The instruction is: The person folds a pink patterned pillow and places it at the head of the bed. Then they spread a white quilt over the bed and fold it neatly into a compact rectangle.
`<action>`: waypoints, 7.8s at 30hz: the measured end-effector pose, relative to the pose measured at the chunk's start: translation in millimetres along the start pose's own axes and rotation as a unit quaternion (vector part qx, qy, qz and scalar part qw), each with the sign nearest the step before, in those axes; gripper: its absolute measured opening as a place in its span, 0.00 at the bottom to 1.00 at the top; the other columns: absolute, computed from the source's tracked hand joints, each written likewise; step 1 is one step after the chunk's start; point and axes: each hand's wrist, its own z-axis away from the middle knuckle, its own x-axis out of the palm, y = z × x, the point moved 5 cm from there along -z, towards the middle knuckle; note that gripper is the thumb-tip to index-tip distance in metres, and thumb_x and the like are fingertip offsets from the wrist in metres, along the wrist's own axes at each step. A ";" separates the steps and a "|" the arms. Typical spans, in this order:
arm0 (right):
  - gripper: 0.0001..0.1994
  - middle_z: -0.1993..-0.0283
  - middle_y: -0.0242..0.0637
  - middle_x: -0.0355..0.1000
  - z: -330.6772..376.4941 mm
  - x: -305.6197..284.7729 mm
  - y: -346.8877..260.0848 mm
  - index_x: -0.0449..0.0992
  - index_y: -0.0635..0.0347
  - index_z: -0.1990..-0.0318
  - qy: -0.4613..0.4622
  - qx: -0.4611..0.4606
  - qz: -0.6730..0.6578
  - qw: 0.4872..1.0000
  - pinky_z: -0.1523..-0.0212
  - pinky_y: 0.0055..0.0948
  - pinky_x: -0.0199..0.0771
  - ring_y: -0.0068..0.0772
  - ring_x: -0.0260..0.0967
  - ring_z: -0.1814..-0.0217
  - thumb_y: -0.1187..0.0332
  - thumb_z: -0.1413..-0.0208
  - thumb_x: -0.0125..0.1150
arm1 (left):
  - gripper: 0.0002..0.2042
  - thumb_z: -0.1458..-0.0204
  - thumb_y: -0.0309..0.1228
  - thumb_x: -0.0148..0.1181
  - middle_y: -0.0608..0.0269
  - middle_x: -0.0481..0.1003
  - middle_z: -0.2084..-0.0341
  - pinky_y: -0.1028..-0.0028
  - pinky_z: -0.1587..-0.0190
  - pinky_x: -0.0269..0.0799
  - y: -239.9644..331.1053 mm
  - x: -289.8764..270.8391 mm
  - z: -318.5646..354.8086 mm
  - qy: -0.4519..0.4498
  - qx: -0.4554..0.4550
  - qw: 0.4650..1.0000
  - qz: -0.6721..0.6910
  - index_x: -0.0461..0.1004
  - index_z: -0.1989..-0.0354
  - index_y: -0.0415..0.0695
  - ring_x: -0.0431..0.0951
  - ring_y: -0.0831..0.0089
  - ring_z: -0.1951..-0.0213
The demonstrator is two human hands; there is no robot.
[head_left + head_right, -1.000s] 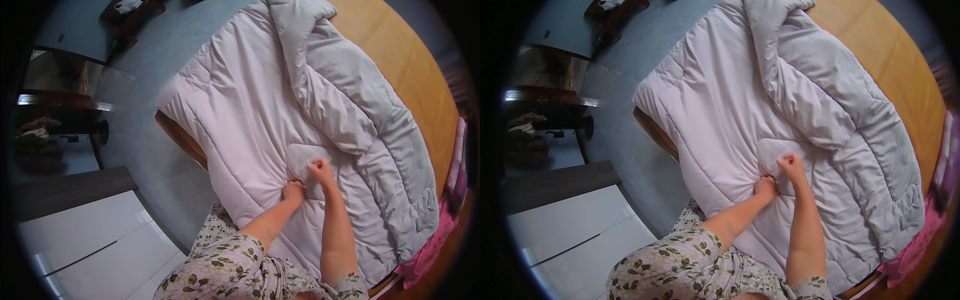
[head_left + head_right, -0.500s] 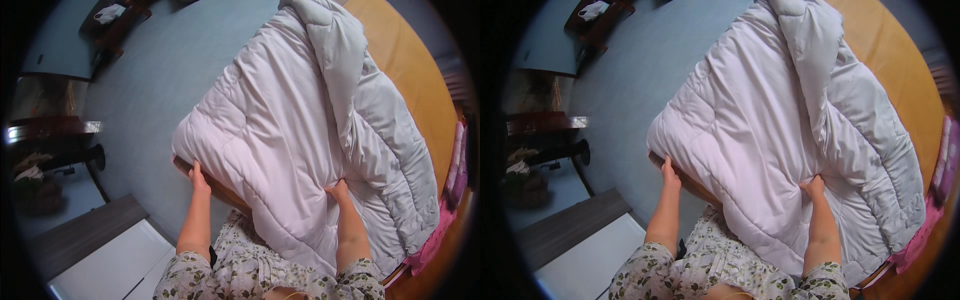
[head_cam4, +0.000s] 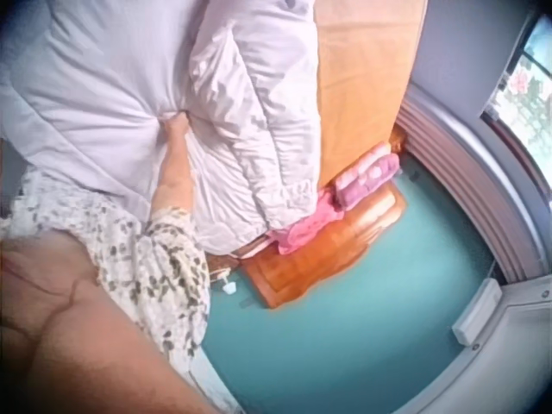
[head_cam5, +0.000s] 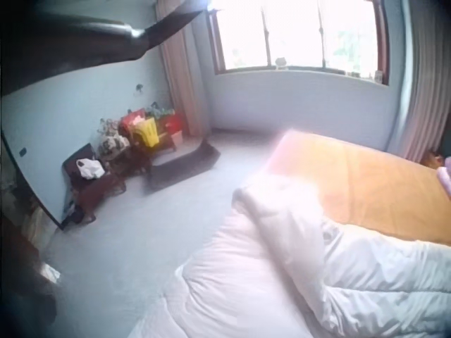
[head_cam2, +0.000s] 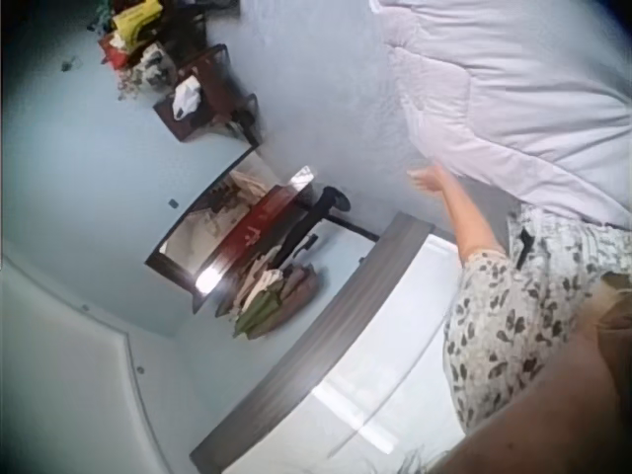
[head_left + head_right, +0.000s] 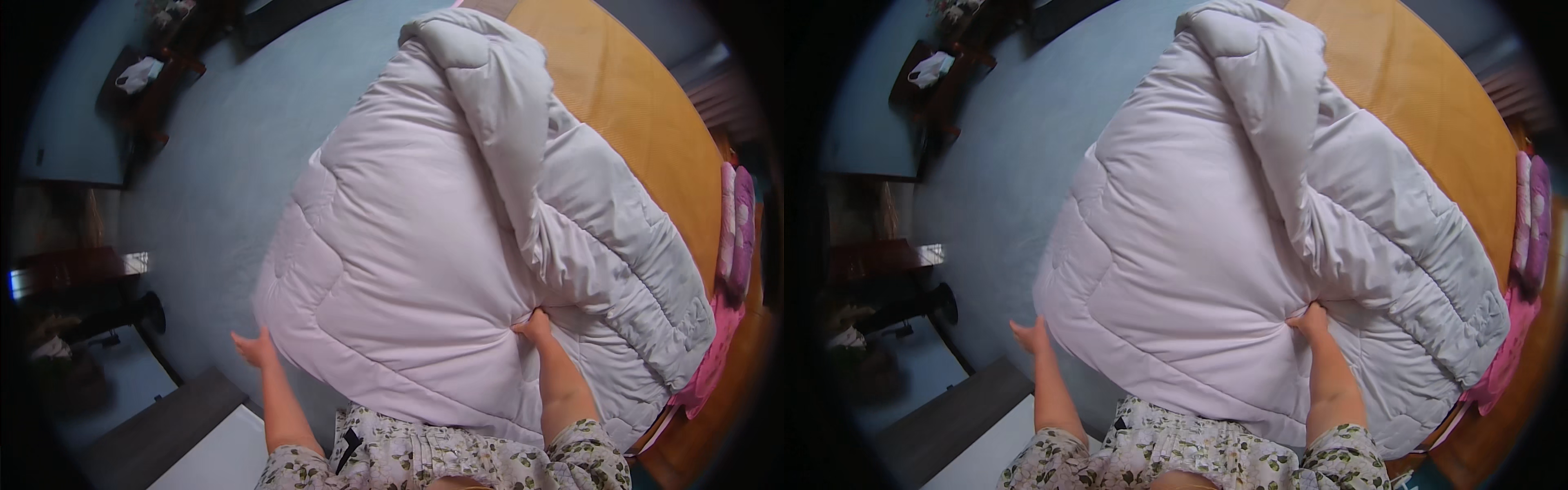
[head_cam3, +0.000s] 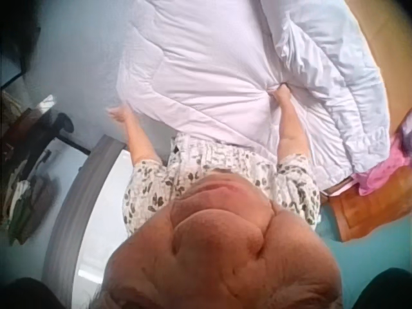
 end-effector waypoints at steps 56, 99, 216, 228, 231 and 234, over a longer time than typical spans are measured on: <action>0.41 0.55 0.50 0.66 -1.7 -2.0 2.7 0.64 0.69 0.55 0.009 0.026 -0.005 1.000 0.51 0.35 0.66 0.48 0.62 0.50 0.53 0.81 0.74 | 0.27 0.53 0.29 0.58 0.60 0.63 0.48 0.66 0.47 0.62 416.9 142.1 77.5 -0.440 -0.007 0.637 0.633 0.57 0.44 0.41 0.65 0.66 0.48; 0.36 0.60 0.48 0.68 -2.8 7.2 15.5 0.67 0.63 0.58 0.050 0.059 -0.048 0.996 0.56 0.36 0.69 0.46 0.66 0.54 0.59 0.82 0.75 | 0.24 0.52 0.42 0.53 0.56 0.67 0.51 0.61 0.46 0.63 416.4 171.6 128.7 -0.460 -0.129 0.706 0.523 0.64 0.49 0.38 0.65 0.63 0.47; 0.13 0.66 0.31 0.70 72.6 -148.7 500.9 0.68 0.61 0.54 0.075 -0.105 -0.687 0.715 0.67 0.21 0.68 0.18 0.66 0.69 0.69 0.47 0.53 | 0.34 0.84 0.39 0.73 0.50 0.69 0.68 0.65 0.59 0.71 170.6 96.4 930.8 -0.258 0.859 0.408 -0.170 0.63 0.65 0.40 0.73 0.56 0.63; 0.27 0.57 0.53 0.69 46.4 -348.3 681.2 0.69 0.65 0.55 0.530 0.102 -0.448 0.713 0.55 0.37 0.65 0.48 0.67 0.53 0.54 0.59 0.62 | 0.34 0.83 0.40 0.74 0.48 0.69 0.66 0.64 0.57 0.70 174.4 87.2 932.9 -0.261 0.831 0.436 -0.226 0.63 0.64 0.40 0.72 0.56 0.61; 0.26 0.58 0.53 0.70 33.8 -337.2 719.9 0.71 0.65 0.59 0.476 0.127 -0.404 0.771 0.55 0.39 0.64 0.49 0.67 0.54 0.53 0.62 0.62 | 0.30 0.79 0.36 0.72 0.48 0.69 0.66 0.64 0.59 0.70 174.1 93.4 932.8 -0.276 0.840 0.426 -0.191 0.64 0.65 0.40 0.72 0.55 0.61; 0.32 0.55 0.57 0.67 17.4 -331.2 715.8 0.65 0.66 0.51 0.454 0.151 -0.337 0.811 0.52 0.40 0.63 0.54 0.64 0.50 0.50 0.60 0.60 | 0.23 0.75 0.30 0.68 0.48 0.69 0.66 0.64 0.60 0.70 175.8 106.2 923.7 -0.282 0.849 0.422 -0.145 0.66 0.67 0.40 0.72 0.55 0.62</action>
